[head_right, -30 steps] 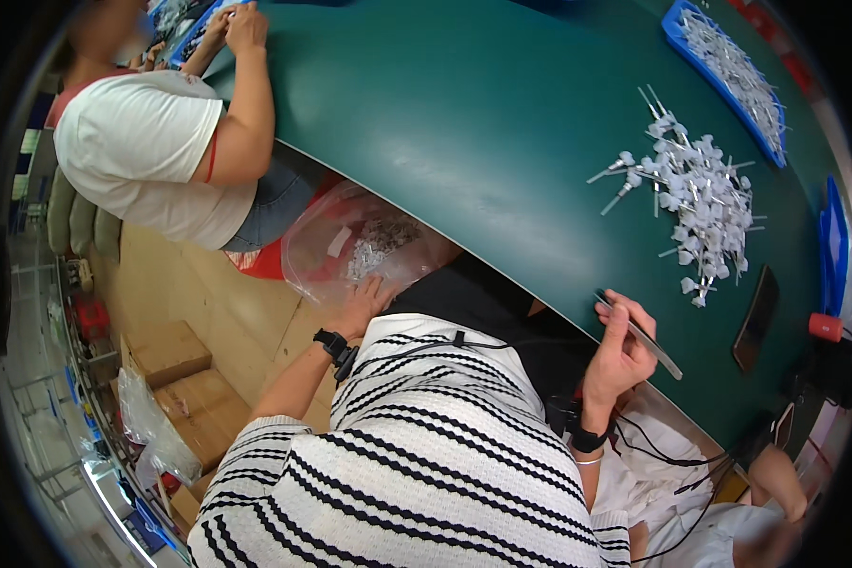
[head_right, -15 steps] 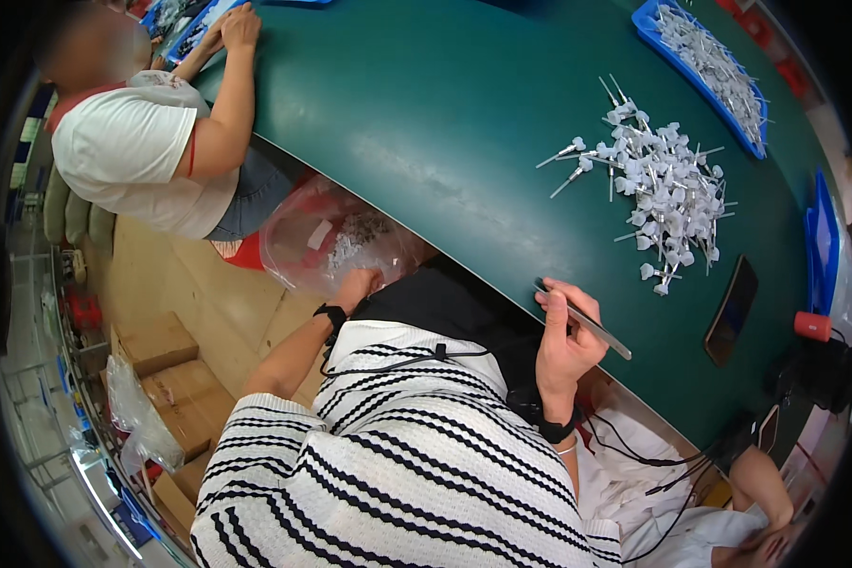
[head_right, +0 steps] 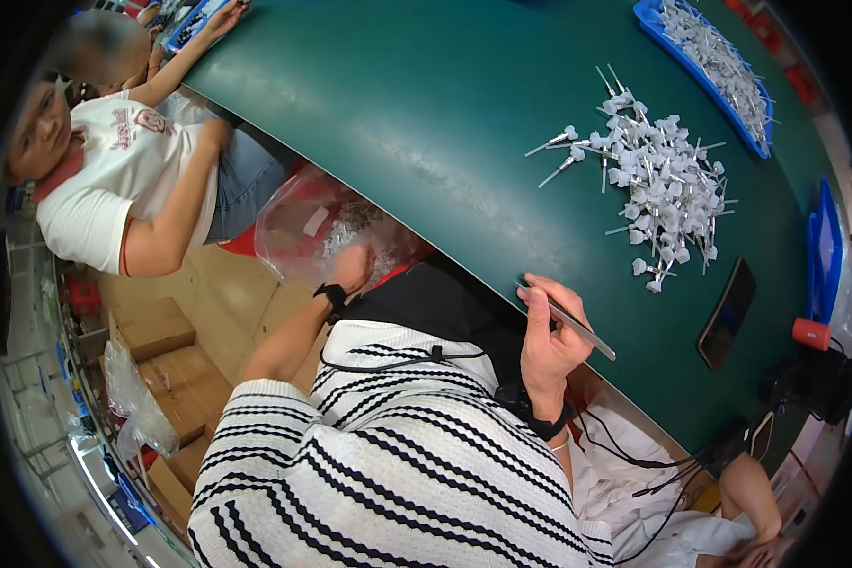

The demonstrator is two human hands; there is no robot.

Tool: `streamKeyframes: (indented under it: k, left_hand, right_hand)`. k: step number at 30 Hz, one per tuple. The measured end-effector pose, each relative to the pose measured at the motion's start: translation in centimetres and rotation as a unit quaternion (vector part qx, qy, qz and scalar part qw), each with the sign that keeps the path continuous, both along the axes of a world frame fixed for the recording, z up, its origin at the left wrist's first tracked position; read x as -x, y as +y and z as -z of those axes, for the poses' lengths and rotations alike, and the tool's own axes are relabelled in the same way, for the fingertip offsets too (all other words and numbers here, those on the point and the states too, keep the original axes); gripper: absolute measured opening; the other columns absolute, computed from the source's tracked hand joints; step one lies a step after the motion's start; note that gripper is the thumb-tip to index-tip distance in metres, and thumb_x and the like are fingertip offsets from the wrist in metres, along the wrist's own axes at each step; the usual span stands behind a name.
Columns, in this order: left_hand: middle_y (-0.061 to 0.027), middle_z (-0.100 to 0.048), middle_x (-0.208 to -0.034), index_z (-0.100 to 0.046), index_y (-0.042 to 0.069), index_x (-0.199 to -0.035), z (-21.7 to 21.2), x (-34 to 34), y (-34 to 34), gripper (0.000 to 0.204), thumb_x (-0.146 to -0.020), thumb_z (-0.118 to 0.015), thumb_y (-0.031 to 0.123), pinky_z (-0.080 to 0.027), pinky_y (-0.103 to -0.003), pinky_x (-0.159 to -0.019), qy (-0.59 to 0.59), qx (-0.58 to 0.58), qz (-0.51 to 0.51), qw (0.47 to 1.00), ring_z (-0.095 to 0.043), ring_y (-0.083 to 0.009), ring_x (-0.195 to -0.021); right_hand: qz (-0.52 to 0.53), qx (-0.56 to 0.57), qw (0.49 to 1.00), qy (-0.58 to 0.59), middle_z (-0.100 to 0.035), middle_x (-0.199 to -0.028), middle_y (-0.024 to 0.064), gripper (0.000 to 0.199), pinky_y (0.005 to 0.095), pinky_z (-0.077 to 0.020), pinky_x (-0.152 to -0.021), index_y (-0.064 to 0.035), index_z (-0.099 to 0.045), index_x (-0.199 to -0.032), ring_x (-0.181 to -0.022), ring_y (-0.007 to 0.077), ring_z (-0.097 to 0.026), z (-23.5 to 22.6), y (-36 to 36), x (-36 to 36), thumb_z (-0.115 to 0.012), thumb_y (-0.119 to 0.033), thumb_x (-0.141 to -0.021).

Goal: The person uses tweezers to pick up small white plastic components from a pile on a green table and inserts a metal pin into each one. The person handles the components one at a time, repeating the insertion process continuously.

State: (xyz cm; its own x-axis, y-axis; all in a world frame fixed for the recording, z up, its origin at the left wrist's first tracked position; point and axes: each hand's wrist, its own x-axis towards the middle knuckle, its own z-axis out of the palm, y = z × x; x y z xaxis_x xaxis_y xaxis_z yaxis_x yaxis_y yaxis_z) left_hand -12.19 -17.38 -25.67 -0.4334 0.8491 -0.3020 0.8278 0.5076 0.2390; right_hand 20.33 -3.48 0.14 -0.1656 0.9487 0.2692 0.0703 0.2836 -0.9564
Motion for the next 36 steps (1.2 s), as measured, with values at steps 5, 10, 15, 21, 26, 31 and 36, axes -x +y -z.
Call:
streamKeyframes:
  k: [5,10,15,21,26,31,36]
  left_hand:
    - [-0.0205,-0.064,-0.075,-0.061,0.004,-0.089,-10.3,-0.6,-1.2,0.012,-0.084,-0.059,0.015,-0.048,-0.048,-0.063,-0.091,-0.028,0.093,0.991,-0.063,-0.0388,-0.071]
    - [-0.0223,-0.067,-0.095,-0.060,0.005,-0.121,-14.1,-3.1,-0.4,0.040,-0.082,-0.062,0.014,-0.051,-0.038,-0.078,-0.227,0.084,0.120,0.963,-0.066,-0.0344,-0.087]
    - [-0.0099,-0.052,-0.132,-0.042,0.005,-0.139,-8.3,-2.6,-4.5,0.054,-0.094,-0.058,0.030,-0.038,-0.032,-0.101,-0.549,0.017,-0.005,0.835,-0.049,-0.0200,-0.119]
    - [-0.0048,-0.060,-0.124,-0.048,0.009,-0.137,-12.4,-3.9,-4.3,0.052,-0.098,-0.049,0.044,-0.043,-0.028,-0.097,-0.615,0.148,-0.296,0.716,-0.056,-0.0153,-0.110]
    - [-0.0004,-0.064,-0.113,-0.053,0.009,-0.134,-10.4,-0.6,-5.6,0.044,-0.099,-0.051,0.037,-0.049,-0.024,-0.077,-0.561,0.157,-0.258,0.771,-0.057,-0.0066,-0.091]
    - [-0.0061,-0.068,-0.090,-0.066,0.003,-0.104,-12.7,3.5,-0.4,0.027,-0.090,-0.065,0.026,-0.049,-0.031,-0.074,-0.363,-0.004,-0.108,0.925,-0.062,-0.0156,-0.082]
    - [-0.0122,-0.068,-0.086,-0.068,0.006,-0.097,-13.5,8.7,10.1,0.024,-0.075,-0.070,0.016,-0.052,-0.040,-0.073,0.163,-0.364,0.169,0.901,-0.065,-0.0337,-0.078]
  right_hand:
    - [0.006,-0.011,1.000,-0.010,-0.069,-0.092,0.0136,0.009,0.0255,-0.0550,-0.068,0.0049,-0.065,-0.096,-0.075,0.0172,-0.068,0.5,0.1,0.0,-0.063,-0.003,-0.091]
    - [-0.010,-0.021,0.999,-0.025,-0.069,-0.091,0.0131,0.008,0.0255,-0.0542,-0.067,0.0044,-0.065,-0.095,-0.074,0.0167,-0.067,0.4,0.1,-0.2,-0.064,-0.002,-0.091]
    - [-0.011,-0.022,0.999,-0.021,-0.069,-0.092,0.0131,0.008,0.0254,-0.0544,-0.067,0.0044,-0.065,-0.095,-0.075,0.0167,-0.067,0.2,0.2,-0.2,-0.064,-0.002,-0.090]
    - [-0.003,-0.016,0.999,-0.037,-0.069,-0.092,0.0135,0.008,0.0257,-0.0545,-0.068,0.0043,-0.066,-0.095,-0.075,0.0167,-0.066,0.1,0.2,-0.2,-0.064,-0.002,-0.090]
    - [0.015,-0.028,0.998,-0.047,-0.069,-0.092,0.0136,0.007,0.0257,-0.0538,-0.068,0.0039,-0.066,-0.095,-0.074,0.0166,-0.066,0.2,0.0,0.1,-0.064,-0.001,-0.090]
    - [0.054,-0.041,0.997,-0.041,-0.069,-0.092,0.0140,0.008,0.0257,-0.0535,-0.068,0.0036,-0.064,-0.097,-0.074,0.0163,-0.066,0.8,0.0,0.6,-0.064,0.000,-0.089]
    - [0.110,-0.035,0.992,-0.050,-0.069,-0.094,0.0141,0.008,0.0249,-0.0532,-0.064,0.0042,-0.065,-0.096,-0.073,0.0156,-0.066,0.8,-0.2,1.1,-0.063,0.000,-0.090]
